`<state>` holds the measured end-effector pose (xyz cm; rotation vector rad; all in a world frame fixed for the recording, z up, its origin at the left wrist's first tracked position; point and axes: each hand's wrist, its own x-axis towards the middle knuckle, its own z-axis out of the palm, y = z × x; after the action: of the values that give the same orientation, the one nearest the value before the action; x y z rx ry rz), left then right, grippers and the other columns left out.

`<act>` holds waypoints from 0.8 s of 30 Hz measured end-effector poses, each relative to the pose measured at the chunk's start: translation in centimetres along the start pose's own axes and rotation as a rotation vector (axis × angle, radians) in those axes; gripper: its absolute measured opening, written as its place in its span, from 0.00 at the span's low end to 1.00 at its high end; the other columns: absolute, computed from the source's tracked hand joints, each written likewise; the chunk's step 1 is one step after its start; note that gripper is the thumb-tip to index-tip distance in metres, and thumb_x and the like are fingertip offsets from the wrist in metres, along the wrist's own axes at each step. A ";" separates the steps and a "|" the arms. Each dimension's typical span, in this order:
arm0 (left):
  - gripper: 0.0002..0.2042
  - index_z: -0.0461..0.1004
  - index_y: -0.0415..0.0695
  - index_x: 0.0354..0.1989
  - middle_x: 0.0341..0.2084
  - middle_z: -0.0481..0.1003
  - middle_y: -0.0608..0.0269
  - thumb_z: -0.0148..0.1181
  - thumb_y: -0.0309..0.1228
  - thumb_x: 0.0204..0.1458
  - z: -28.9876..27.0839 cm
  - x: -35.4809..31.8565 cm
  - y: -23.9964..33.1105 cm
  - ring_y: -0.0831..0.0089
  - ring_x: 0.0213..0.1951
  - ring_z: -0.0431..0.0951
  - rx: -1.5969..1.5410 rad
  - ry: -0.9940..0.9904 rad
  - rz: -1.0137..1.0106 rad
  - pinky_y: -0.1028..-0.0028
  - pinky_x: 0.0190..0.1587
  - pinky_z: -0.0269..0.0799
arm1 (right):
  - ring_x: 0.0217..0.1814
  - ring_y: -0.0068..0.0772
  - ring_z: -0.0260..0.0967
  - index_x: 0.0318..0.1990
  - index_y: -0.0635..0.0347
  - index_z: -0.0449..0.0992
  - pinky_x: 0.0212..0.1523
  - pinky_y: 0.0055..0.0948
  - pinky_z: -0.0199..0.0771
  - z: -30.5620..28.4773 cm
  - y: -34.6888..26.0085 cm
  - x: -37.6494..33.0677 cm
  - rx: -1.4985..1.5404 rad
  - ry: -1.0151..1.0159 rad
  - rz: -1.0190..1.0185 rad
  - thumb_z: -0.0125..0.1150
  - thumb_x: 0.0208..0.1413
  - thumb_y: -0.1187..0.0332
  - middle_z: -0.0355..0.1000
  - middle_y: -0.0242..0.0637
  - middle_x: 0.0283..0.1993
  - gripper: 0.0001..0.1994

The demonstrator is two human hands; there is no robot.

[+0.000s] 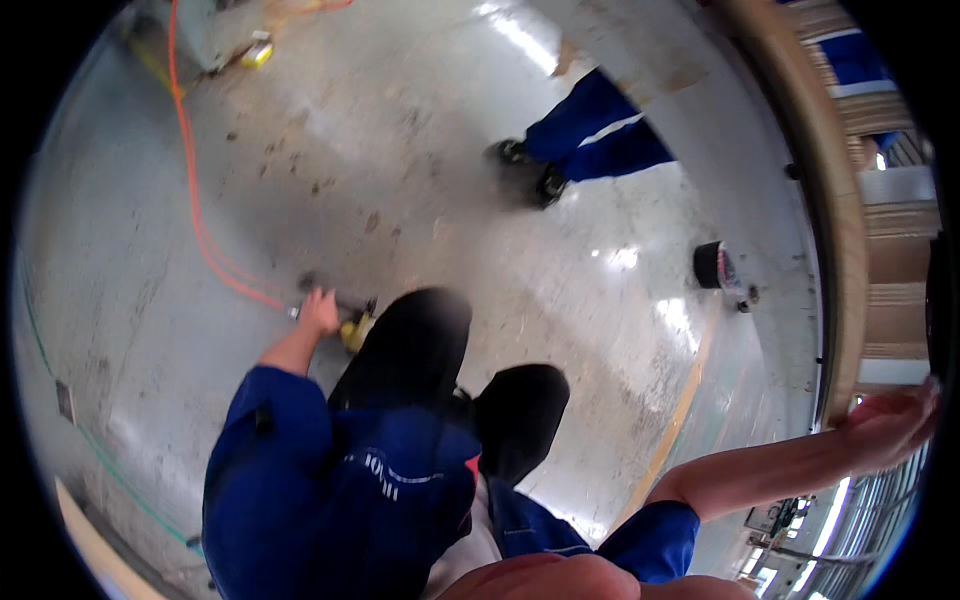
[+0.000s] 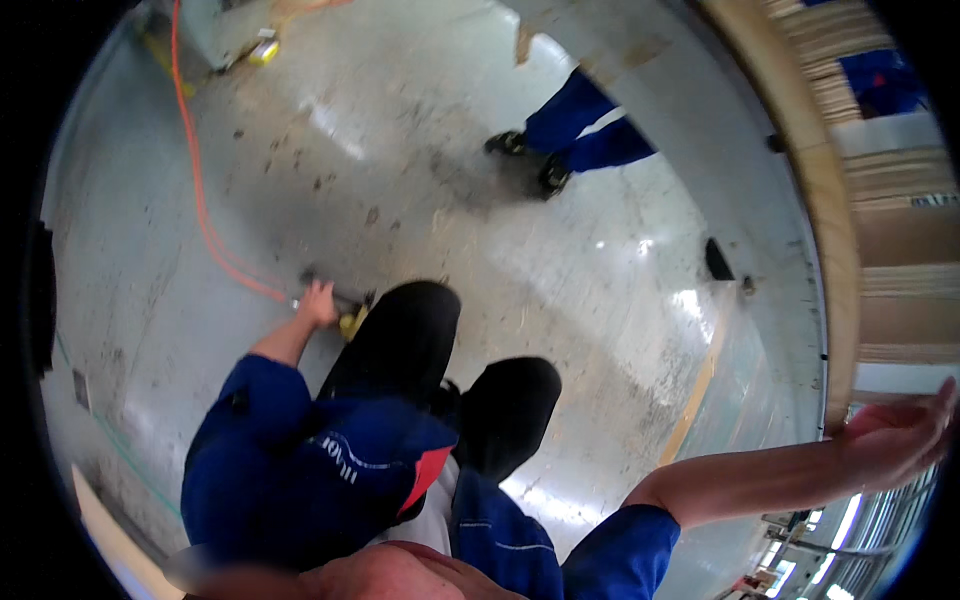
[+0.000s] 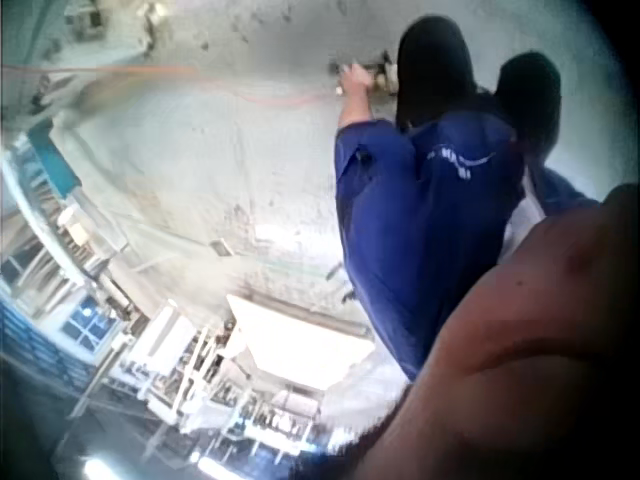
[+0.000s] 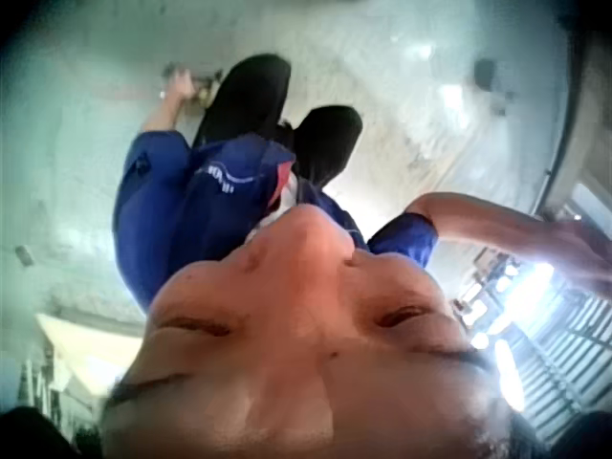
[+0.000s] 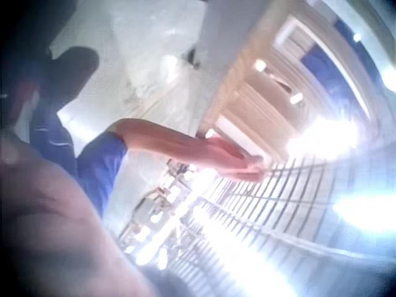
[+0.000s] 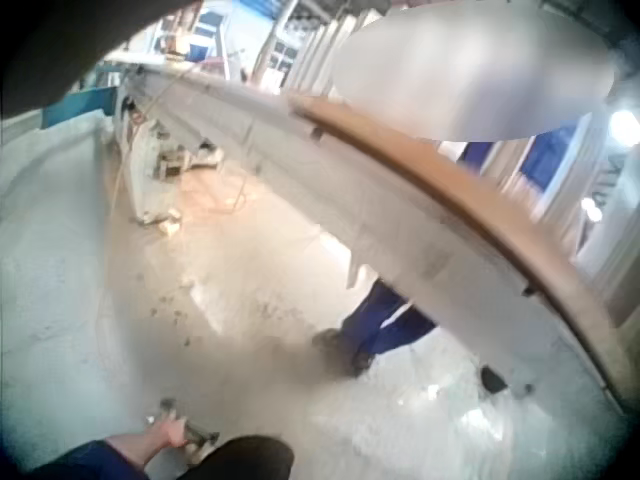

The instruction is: The person sits on the floor and assembles a wooden structure by placing vertical wooden slats onto a curved base. They use a pneumatic nail gun to secure each slat in place, working sequentially along the base while a coworker assists by handing over pieces.

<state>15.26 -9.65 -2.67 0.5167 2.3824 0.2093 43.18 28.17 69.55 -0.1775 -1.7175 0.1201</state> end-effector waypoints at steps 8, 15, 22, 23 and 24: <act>0.38 0.66 0.44 0.64 0.63 0.66 0.50 0.73 0.41 0.43 11.7 6.2 -2.9 0.48 0.68 0.66 0.456 -0.307 0.242 0.47 0.69 0.62 | 0.49 0.27 0.79 0.56 0.60 0.74 0.51 0.25 0.80 0.9 -1.4 -0.5 0.145 -0.014 0.027 0.65 0.62 0.71 0.78 0.42 0.56 0.16; 0.27 0.72 0.41 0.59 0.57 0.76 0.50 0.66 0.33 0.47 9.1 4.0 -1.8 0.54 0.62 0.75 0.453 -0.254 0.297 0.56 0.64 0.69 | 0.52 0.29 0.79 0.53 0.58 0.75 0.55 0.28 0.79 1.4 -1.7 -1.3 0.191 0.009 -0.010 0.69 0.59 0.70 0.78 0.43 0.60 0.16; 0.23 0.71 0.37 0.52 0.54 0.76 0.38 0.63 0.39 0.52 0.7 -1.2 4.8 0.44 0.58 0.77 -0.020 -0.081 0.164 0.49 0.57 0.74 | 0.58 0.33 0.77 0.56 0.58 0.74 0.57 0.31 0.78 0.5 -1.7 -1.5 0.111 -0.031 0.045 0.66 0.61 0.72 0.75 0.46 0.62 0.17; 0.24 0.70 0.37 0.53 0.56 0.75 0.37 0.63 0.40 0.52 -1.0 -0.5 6.7 0.43 0.59 0.76 -0.073 -0.026 0.138 0.49 0.58 0.74 | 0.58 0.33 0.76 0.56 0.59 0.74 0.57 0.31 0.78 -0.2 -1.5 -1.7 0.104 -0.021 0.043 0.66 0.61 0.72 0.75 0.46 0.63 0.17; 0.27 0.70 0.34 0.55 0.55 0.75 0.36 0.64 0.42 0.52 -3.0 -0.6 8.6 0.42 0.59 0.76 -0.181 0.045 0.126 0.50 0.58 0.74 | 0.58 0.33 0.76 0.56 0.59 0.74 0.57 0.31 0.78 -0.5 -1.2 -1.7 0.105 -0.008 0.049 0.67 0.61 0.72 0.75 0.46 0.63 0.16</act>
<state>16.38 -2.15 2.41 0.5818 2.3469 0.4926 43.84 26.69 68.23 -0.1412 -1.7107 0.2471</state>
